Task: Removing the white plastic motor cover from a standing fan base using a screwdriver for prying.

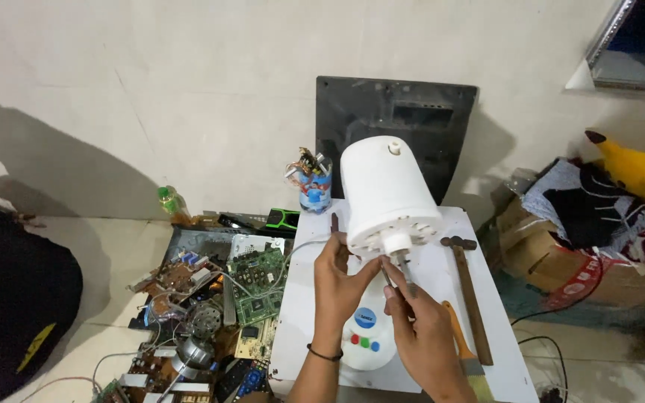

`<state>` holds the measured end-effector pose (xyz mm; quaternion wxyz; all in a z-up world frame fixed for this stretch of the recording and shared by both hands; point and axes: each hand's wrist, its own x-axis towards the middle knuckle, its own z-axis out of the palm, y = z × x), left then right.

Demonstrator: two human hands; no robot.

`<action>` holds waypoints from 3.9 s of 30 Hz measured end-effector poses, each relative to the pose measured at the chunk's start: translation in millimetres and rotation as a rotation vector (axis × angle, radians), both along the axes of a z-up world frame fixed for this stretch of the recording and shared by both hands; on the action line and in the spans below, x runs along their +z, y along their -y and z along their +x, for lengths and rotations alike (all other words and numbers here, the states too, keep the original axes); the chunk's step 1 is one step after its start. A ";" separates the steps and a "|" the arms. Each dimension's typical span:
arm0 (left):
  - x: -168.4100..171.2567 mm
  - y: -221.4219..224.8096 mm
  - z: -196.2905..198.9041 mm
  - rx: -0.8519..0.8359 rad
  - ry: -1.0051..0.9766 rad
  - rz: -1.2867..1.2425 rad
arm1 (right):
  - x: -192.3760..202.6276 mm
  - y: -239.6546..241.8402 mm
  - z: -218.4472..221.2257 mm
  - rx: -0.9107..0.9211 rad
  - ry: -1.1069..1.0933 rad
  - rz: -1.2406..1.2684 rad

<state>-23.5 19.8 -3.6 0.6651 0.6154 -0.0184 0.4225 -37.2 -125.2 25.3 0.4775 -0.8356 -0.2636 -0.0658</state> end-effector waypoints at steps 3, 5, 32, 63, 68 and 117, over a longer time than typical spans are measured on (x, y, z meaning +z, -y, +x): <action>8.0 0.4 -3.8 -0.056 0.040 0.045 | 1.1 -0.4 -3.1 -0.025 0.078 -0.045; 12.3 2.3 -5.2 -0.122 0.071 0.027 | 2.2 -0.7 -5.2 -0.040 0.114 -0.057; 25.7 11.4 -11.2 0.167 -0.114 0.209 | -5.8 -5.5 -15.2 -0.075 0.239 -0.051; 14.0 -44.9 20.9 -0.151 0.115 0.247 | 0.5 -45.5 -48.4 -0.188 -0.326 0.536; 51.9 -33.7 39.9 -0.044 0.211 0.291 | -11.4 -50.3 -41.9 -0.265 -0.395 0.685; 94.9 0.8 23.1 0.326 0.135 0.501 | -11.9 -47.9 -44.0 -0.359 -0.459 0.794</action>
